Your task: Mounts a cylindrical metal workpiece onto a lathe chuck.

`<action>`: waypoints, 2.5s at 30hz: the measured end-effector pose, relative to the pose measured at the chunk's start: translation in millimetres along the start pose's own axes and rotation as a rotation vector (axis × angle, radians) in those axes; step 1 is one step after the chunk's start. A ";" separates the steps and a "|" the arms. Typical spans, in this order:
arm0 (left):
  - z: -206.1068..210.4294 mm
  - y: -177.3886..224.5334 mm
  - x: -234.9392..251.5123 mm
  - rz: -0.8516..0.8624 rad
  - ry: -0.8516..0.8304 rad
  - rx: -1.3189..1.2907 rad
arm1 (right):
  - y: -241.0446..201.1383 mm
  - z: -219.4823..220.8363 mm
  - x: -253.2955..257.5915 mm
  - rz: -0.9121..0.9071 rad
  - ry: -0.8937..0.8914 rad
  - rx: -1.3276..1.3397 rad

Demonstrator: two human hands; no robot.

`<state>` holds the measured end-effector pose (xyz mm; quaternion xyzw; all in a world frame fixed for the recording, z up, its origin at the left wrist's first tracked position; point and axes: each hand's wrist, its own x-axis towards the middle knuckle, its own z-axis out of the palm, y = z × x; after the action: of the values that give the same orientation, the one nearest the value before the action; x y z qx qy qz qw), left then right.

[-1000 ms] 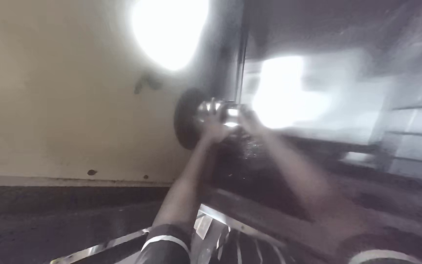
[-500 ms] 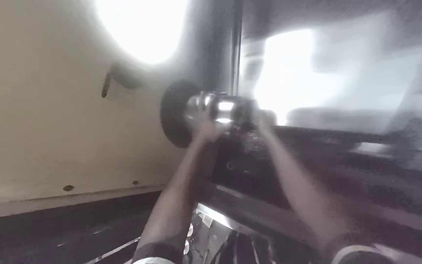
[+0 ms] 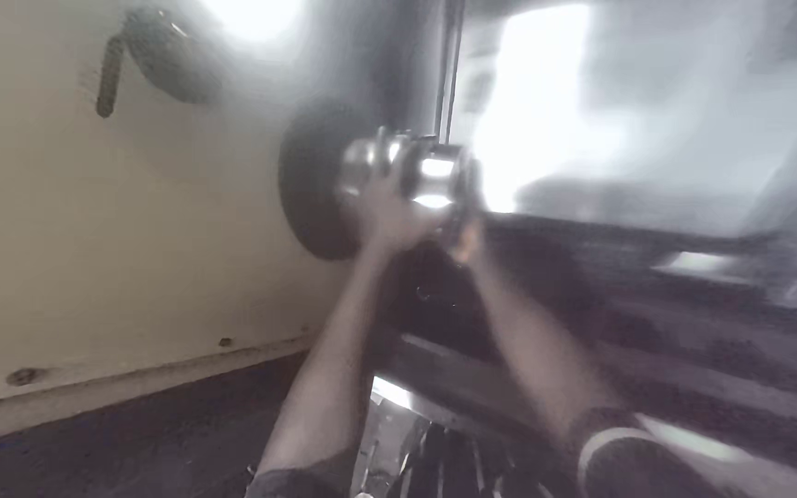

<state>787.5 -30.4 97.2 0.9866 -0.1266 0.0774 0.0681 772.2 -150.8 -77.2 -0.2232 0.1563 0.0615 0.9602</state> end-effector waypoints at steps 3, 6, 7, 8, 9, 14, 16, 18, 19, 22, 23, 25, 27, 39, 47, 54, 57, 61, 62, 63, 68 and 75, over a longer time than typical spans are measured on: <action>-1.6 1.0 0.6 0.018 0.015 -0.049 | 3.8 0.6 -1.7 -0.033 -0.042 0.003; 1.1 -1.6 1.7 0.030 0.024 -0.114 | 14.9 -4.5 0.0 -0.018 -0.006 0.044; 1.6 -1.9 1.6 0.025 0.016 -0.110 | 15.8 -3.0 -3.4 -0.008 0.038 0.046; 2.4 -2.6 2.0 0.025 0.019 -0.115 | 16.6 0.6 -5.7 0.001 0.105 0.039; 2.8 -3.2 2.3 0.024 0.016 -0.122 | 16.6 1.7 -7.6 0.015 0.155 0.042; 0.8 -1.8 4.9 0.030 0.002 -0.135 | 5.4 -5.9 -11.4 0.076 0.154 -0.065; 1.2 -3.3 5.4 0.053 0.003 -0.094 | 1.7 -6.6 -11.9 0.045 0.124 -0.079; 1.8 -5.1 4.6 0.052 -0.016 -0.060 | 0.2 -9.4 -9.6 0.029 0.057 -0.048; 0.9 -5.0 4.3 0.043 -0.029 -0.035 | -1.1 -10.1 -8.2 0.026 0.015 -0.027; -5.8 -2.9 5.9 0.030 -0.067 0.042 | -5.3 -12.3 2.1 0.059 -0.058 0.019; -6.3 -3.2 7.0 0.021 -0.080 0.055 | -4.5 -14.7 6.2 0.062 -0.094 0.033; -4.6 -5.3 9.0 0.024 -0.080 0.062 | 1.5 -21.2 15.9 0.060 -0.114 0.062; -3.7 -6.4 9.2 0.044 -0.072 0.048 | 4.7 -24.8 20.6 0.051 -0.139 0.078; -3.8 -5.0 5.3 0.052 -0.030 0.061 | 11.4 -53.6 43.0 0.065 -0.261 0.147; -4.5 -0.4 2.9 0.015 -0.037 0.045 | 9.5 -64.7 44.2 0.120 -0.314 0.164; -2.5 -3.2 4.3 0.042 -0.005 0.034 | 13.0 -71.7 47.8 0.127 -0.271 0.137; -0.6 -3.2 2.5 0.050 0.000 0.034 | 20.4 -76.5 44.9 0.107 -0.286 0.114; -2.3 -2.9 3.2 0.065 -0.005 0.024 | 17.9 -71.7 44.3 0.098 -0.328 0.171; -4.8 -2.3 3.3 0.072 -0.022 0.019 | 18.8 -72.3 45.3 0.102 -0.297 0.162; -8.3 -1.2 3.5 0.071 -0.055 0.024 | 19.6 -72.1 46.2 0.103 -0.275 0.159; -10.2 -5.4 5.4 0.066 -0.105 0.029 | 20.9 -75.2 49.6 0.132 -0.250 0.152; -5.3 -6.0 6.4 -0.023 -0.054 -0.046 | 19.5 -80.3 51.1 0.120 -0.257 0.074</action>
<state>794.4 -25.4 102.8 0.9879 -0.1189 0.0469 0.0883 794.8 -166.9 -170.3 -0.1682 0.0471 0.1410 0.9745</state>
